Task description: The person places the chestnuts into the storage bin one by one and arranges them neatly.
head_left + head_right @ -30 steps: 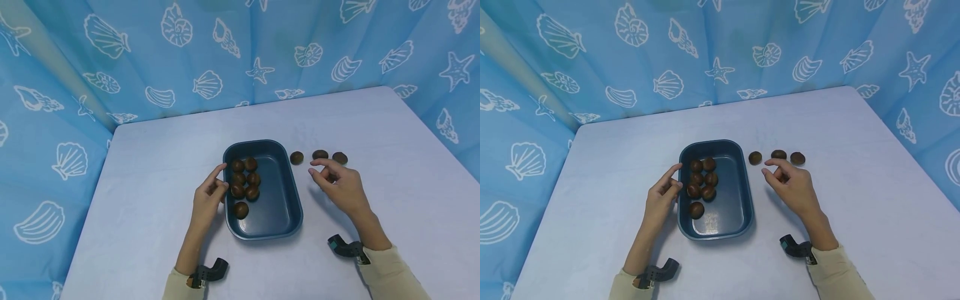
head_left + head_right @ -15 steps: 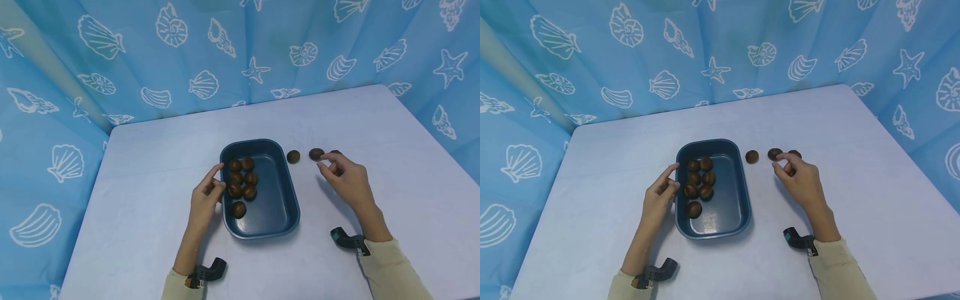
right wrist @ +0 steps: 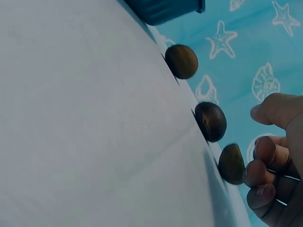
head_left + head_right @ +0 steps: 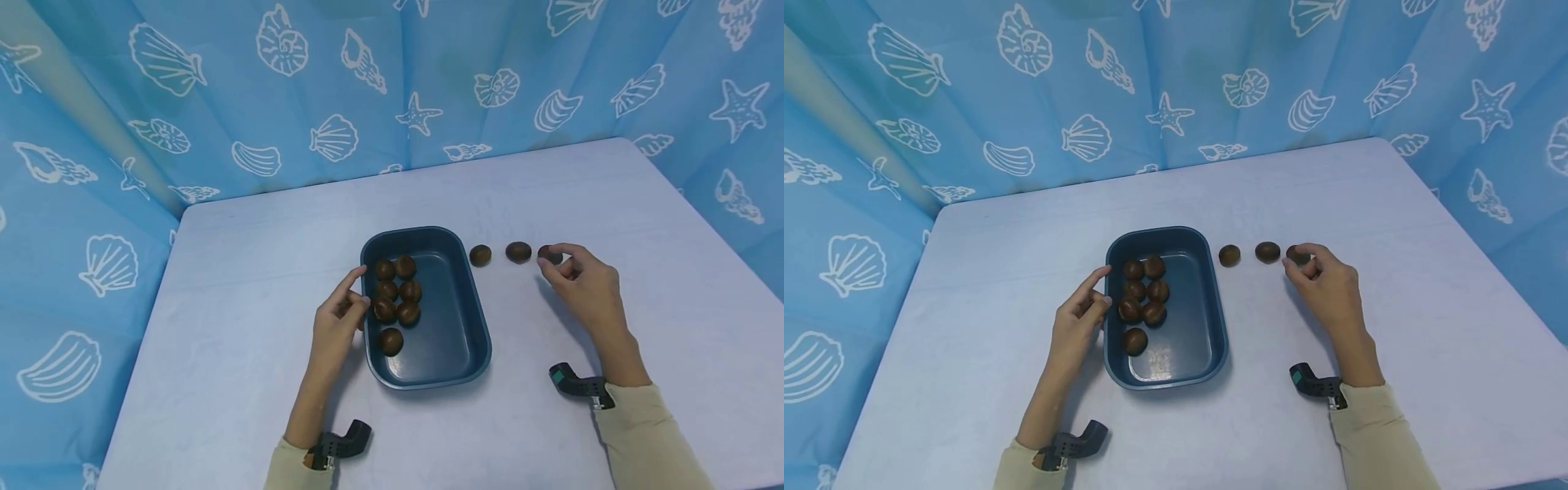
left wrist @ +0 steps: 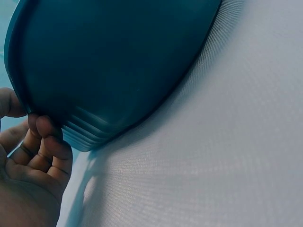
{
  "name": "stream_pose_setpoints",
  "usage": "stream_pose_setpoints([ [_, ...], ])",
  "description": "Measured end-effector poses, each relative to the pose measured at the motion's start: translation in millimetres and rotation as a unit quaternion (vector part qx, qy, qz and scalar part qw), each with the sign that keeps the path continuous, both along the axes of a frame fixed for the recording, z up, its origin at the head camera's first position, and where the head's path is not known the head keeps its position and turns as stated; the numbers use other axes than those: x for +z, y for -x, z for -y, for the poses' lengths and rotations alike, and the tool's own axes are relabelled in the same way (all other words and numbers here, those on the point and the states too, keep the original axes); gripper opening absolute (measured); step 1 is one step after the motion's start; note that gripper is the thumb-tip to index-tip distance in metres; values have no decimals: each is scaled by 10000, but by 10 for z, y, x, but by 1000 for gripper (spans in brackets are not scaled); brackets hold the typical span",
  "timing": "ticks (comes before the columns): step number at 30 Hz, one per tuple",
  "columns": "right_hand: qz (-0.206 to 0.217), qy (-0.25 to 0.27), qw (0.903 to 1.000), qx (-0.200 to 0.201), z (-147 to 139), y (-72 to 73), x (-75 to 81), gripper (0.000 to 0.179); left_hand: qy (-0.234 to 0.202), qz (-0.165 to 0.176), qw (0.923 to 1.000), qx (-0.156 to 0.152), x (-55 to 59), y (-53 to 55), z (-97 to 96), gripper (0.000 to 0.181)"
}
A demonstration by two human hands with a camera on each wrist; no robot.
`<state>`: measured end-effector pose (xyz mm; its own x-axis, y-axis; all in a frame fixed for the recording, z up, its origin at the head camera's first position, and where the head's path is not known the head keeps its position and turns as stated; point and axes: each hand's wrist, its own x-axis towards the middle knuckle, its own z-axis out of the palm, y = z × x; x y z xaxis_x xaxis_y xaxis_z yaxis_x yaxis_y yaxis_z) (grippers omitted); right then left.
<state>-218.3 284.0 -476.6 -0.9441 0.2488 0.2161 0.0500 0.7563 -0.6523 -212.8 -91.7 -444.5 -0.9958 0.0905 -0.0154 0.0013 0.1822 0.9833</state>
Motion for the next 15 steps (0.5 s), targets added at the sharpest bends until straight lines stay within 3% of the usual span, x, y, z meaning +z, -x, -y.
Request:
stream_pose_setpoints([
  [15, 531, -53, 9985, -92, -133, 48, -60, 58, 59, 25, 10000, 7, 4, 0, -7, 47],
])
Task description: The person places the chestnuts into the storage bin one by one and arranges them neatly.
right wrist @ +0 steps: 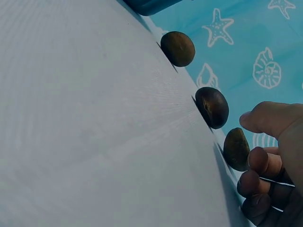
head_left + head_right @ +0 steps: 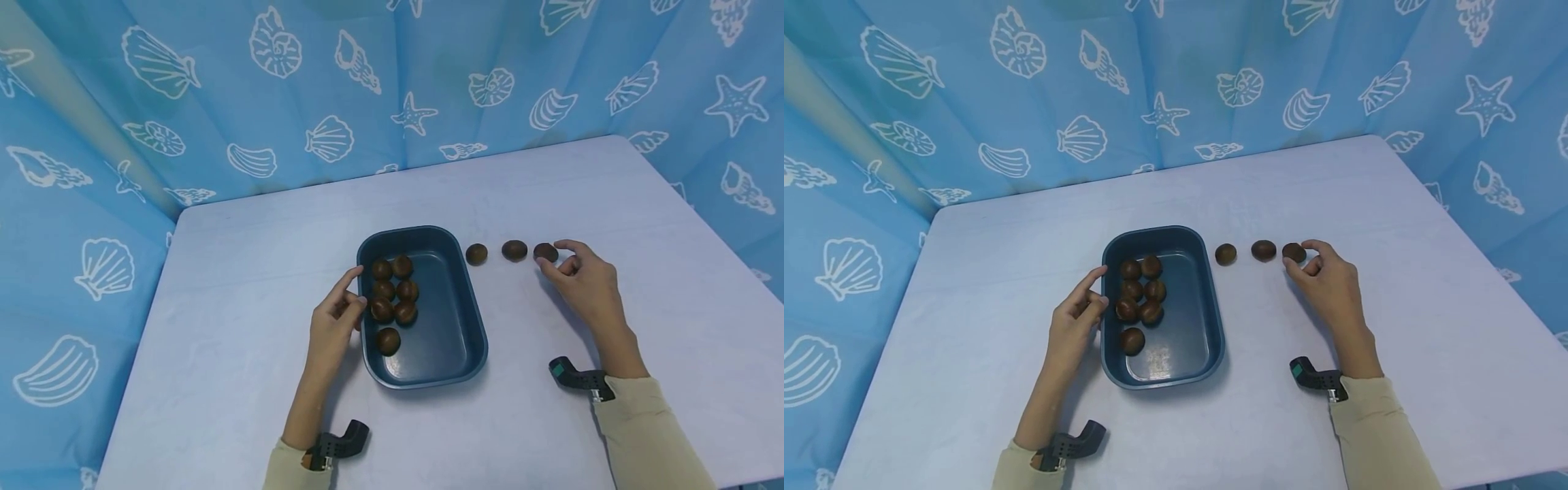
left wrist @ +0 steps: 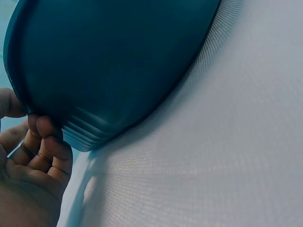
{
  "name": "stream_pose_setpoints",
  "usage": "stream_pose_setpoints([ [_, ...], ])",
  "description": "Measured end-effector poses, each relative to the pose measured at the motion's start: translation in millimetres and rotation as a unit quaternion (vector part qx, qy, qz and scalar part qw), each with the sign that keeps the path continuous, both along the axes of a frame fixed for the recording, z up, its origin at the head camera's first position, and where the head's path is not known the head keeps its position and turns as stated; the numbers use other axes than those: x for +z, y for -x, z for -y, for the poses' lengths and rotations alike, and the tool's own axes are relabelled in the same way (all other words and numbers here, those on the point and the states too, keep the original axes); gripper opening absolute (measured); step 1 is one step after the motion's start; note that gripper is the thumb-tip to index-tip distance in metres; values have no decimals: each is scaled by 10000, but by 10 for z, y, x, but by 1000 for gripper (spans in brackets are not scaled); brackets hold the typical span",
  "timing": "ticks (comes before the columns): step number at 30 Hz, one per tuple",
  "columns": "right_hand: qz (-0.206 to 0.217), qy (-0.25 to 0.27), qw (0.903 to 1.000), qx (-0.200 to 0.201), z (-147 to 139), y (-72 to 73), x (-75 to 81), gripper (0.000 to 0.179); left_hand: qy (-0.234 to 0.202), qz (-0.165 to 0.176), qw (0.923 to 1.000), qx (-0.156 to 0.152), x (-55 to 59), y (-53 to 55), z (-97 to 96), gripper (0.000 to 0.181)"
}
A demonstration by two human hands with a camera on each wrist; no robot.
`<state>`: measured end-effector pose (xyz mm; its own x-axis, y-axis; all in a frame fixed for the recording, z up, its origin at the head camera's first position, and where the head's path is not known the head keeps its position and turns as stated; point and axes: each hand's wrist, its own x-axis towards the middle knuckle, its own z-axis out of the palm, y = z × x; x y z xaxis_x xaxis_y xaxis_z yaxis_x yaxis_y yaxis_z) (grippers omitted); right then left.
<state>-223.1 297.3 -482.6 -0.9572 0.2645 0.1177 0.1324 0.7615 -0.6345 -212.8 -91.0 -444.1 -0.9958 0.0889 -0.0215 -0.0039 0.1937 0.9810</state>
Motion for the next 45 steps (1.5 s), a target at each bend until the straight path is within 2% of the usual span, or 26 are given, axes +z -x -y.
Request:
stream_pose_setpoints([
  [6, 168, 28, 9999, 13, -26, 26, -28, 63, 23, -53, 10000, -22, 1, 5, -2, 46],
  [23, 447, -11, 9989, -147, -16, 75, -40, 62, 76, -74, 9999, -50, 1, 8, -7, 46],
  [45, 317, 82, 9993, -193, 10, 57, -51, 57, 74, -93, 9999, -20, 5, -9, -3, 46],
])
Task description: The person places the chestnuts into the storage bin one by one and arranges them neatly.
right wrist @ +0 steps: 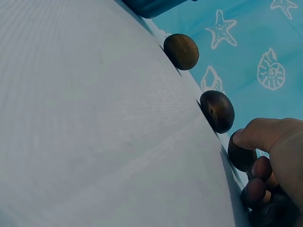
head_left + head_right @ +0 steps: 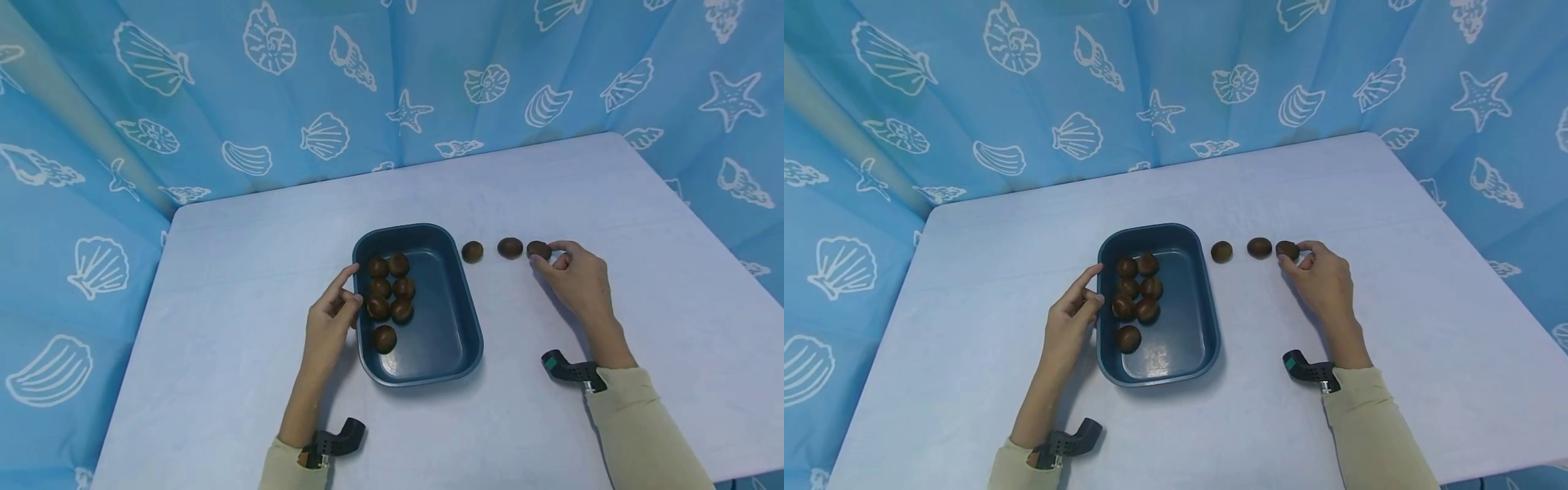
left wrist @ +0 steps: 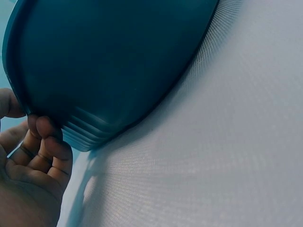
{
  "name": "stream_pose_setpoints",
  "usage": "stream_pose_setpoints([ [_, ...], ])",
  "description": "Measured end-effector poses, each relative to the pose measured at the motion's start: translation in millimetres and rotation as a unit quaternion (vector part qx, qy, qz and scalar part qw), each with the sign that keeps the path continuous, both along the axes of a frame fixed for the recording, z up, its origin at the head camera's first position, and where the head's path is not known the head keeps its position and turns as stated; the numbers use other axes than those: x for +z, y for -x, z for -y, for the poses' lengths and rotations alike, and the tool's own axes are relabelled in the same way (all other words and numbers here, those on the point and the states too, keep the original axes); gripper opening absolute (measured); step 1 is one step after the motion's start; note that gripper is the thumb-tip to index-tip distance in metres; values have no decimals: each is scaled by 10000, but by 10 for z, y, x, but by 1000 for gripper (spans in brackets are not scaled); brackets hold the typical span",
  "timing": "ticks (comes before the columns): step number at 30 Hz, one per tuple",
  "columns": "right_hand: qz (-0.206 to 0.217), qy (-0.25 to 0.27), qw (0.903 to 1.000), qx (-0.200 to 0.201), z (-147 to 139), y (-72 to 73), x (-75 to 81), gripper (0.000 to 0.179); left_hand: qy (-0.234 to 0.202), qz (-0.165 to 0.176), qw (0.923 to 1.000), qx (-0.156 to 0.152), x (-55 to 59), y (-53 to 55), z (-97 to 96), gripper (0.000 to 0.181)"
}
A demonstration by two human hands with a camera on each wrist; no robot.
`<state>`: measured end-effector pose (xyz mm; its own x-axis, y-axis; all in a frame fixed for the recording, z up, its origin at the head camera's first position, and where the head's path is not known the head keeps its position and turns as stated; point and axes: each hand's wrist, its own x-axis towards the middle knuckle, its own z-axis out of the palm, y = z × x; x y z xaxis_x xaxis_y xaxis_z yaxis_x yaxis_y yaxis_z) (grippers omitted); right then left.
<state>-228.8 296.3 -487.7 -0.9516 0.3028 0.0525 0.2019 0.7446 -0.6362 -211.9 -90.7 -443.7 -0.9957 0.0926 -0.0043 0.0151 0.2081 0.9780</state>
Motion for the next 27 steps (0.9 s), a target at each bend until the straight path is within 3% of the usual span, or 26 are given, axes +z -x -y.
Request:
stream_pose_setpoints([
  [15, -366, 212, 9991, 36, 189, -111, 147, 52, -61, 11, 10000, 26, 24, -5, 28, 46],
  [27, -688, 641, 9942, 512, 389, -235, 311, 48, -113, 38, 9999, -8, -4, 11, 36, 46],
])
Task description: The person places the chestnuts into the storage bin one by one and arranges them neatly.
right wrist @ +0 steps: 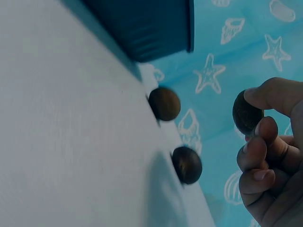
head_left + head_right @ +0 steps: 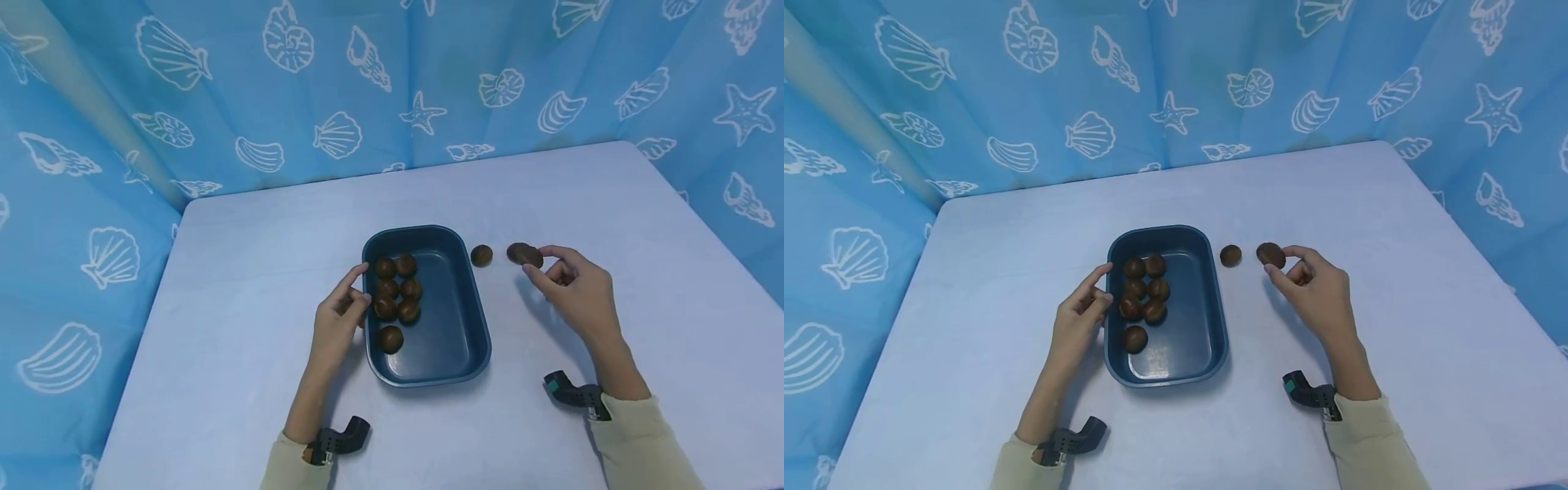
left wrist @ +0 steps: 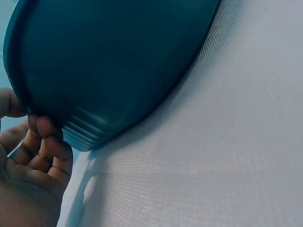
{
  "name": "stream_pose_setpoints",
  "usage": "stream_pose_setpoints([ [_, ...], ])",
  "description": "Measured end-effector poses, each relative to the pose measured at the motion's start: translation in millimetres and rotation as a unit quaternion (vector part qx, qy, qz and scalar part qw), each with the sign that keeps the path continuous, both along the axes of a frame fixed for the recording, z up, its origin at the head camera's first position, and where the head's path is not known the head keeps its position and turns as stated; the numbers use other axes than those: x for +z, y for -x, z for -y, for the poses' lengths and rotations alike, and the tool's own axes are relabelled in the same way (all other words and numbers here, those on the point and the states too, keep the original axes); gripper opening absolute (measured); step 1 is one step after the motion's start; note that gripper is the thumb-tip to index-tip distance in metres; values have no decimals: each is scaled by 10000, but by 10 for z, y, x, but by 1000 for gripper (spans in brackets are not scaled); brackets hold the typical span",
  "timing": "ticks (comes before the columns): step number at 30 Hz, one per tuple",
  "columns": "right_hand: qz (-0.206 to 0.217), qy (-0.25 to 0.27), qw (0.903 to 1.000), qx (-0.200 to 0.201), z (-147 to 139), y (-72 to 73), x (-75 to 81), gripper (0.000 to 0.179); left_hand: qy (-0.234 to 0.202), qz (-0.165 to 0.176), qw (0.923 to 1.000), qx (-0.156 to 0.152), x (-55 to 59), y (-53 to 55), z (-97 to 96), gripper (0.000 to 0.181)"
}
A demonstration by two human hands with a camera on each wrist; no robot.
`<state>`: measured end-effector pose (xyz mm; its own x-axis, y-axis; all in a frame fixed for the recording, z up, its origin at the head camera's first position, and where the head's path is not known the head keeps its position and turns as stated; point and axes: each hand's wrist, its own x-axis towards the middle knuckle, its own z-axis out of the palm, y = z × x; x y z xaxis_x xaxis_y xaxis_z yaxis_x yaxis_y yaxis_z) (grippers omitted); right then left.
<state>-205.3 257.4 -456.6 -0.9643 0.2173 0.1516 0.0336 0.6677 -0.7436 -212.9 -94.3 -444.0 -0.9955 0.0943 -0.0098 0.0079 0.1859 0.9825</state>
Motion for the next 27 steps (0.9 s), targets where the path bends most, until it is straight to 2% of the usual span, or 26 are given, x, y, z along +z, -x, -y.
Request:
stream_pose_setpoints([
  [8, -293, 151, 9976, 611, 176, -141, 119, 39, -43, -14, 10000, -52, -25, -1, -18, 46],
  [15, -611, 295, 9898, 1252, 376, -200, 218, 36, -20, -1, 10000, -21, -12, 8, 1, 46],
  [27, -444, 138, 9764, 2109, 592, -250, 315, 35, 38, -26, 10000, -38, -7, 19, 16, 47],
])
